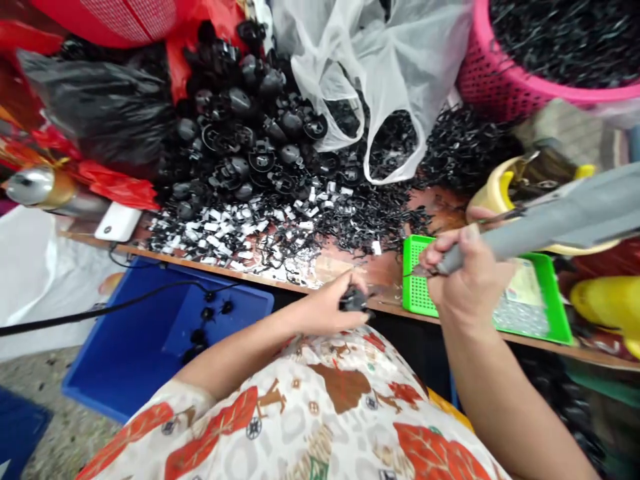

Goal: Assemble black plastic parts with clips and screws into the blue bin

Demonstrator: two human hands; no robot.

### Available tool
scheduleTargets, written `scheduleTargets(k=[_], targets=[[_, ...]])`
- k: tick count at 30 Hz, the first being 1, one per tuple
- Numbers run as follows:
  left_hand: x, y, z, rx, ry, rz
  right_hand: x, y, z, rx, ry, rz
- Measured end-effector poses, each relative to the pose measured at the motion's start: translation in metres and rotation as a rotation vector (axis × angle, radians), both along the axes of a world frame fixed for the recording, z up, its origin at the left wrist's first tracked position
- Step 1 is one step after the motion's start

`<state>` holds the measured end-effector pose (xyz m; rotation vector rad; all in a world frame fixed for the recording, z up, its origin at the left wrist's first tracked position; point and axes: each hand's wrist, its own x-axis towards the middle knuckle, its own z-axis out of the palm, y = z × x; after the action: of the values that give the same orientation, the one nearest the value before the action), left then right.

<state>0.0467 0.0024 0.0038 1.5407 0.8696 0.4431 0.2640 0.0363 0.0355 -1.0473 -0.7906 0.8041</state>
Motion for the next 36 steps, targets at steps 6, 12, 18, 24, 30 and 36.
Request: scheduleTargets(k=[6, 12, 18, 24, 30, 36], targets=[[-0.161, -0.043, -0.040, -0.164, 0.770, 0.004, 0.002, 0.002, -0.028, -0.052, -0.175, -0.012], [-0.171, -0.078, -0.094, -0.215, 0.985, 0.092, -0.008, 0.004, -0.036, -0.102, -0.290, 0.022], [-0.126, -0.053, -0.026, 0.047, 0.589, 0.074, 0.002, 0.017, -0.036, -0.128, -0.334, -0.046], [-0.052, 0.007, 0.000, 0.495, 0.453, 0.246, 0.014, 0.022, -0.046, -0.157, -0.386, -0.025], [-0.004, 0.032, -0.023, 0.577, 0.460, -0.022, 0.028, 0.003, -0.047, -0.150, -0.468, 0.028], [-0.001, 0.036, -0.030, 0.576, 0.481, -0.116, 0.027, -0.024, -0.041, -0.088, -0.441, -0.121]])
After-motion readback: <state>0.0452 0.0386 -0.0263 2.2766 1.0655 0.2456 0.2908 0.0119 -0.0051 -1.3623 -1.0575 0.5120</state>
